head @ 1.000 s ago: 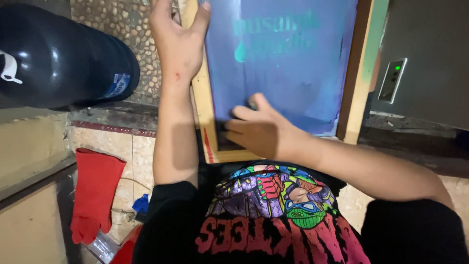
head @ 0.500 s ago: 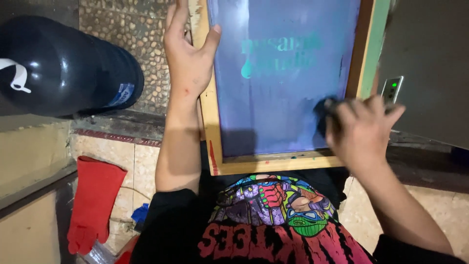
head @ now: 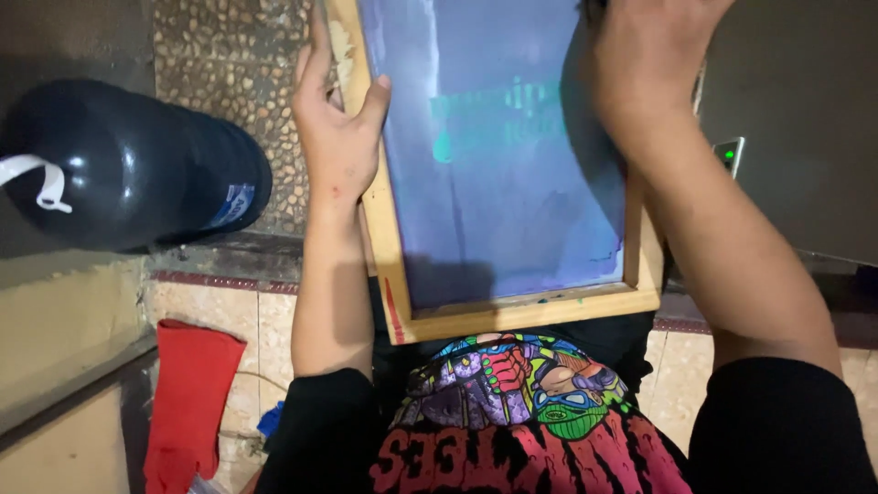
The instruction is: A person is scrubbing a screen printing frame with a sponge to clean off ink or emulsion residue.
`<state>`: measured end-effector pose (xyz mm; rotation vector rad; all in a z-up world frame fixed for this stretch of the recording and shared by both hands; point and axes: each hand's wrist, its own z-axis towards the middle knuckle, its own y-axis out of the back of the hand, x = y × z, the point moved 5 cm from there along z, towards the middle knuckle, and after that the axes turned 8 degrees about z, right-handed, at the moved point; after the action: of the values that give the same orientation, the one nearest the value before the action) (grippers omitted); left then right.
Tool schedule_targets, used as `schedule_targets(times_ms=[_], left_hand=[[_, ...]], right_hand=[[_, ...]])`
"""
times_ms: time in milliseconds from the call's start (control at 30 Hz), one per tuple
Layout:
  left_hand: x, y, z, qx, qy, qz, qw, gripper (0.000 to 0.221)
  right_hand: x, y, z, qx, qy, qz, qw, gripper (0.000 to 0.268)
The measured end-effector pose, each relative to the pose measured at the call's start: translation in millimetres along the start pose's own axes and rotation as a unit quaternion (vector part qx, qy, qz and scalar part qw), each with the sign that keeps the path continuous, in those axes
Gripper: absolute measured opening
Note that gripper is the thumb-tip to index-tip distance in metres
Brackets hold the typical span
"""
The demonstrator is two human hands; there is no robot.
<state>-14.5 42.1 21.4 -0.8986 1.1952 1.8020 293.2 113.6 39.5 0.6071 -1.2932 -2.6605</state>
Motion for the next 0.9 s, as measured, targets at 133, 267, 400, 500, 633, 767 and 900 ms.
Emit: schedule_targets(times_ms=[133,267,400,500,633,767,900], left_hand=[[-7.8,2.5,1.9,0.000,0.024,-0.015,1.000,0.072],[-1.0,2.4,2.7,-0.008,0.028,-0.038,0.999,0.068],[-0.2,-0.3,5.0,-0.010,0.024,-0.038,0.999,0.071],[6.0,-0.9,4.2,-0.018,0.041,0.004,0.999,0.071],[2.9,-4.0,4.4,-0.022,0.037,-0.019,0.999,0.071],[-4.2,-6.8,4.0,-0.017,0.022,-0.085,0.996,0.070],[-12.0,-3.9,1.3,-0.015,-0.005,-0.119,0.993,0.071]], right_hand=[[12.3,23.9,-41.4,0.144,-0.007,0.048,0.988,0.038],[29.4,67.9,-95.6,0.230,-0.015,0.073,0.970,0.014],[29.0,110.2,-124.8,0.268,-0.004,0.114,0.957,0.023],[20.3,139.1,-119.9,0.230,0.010,0.210,0.950,0.010],[-2.1,142.5,-128.6,0.349,-0.069,0.491,0.795,0.022],[-36.1,121.8,-159.1,0.154,-0.240,0.739,0.610,0.026],[-42.3,104.0,-156.1,-0.033,-0.358,0.880,0.312,0.034]])
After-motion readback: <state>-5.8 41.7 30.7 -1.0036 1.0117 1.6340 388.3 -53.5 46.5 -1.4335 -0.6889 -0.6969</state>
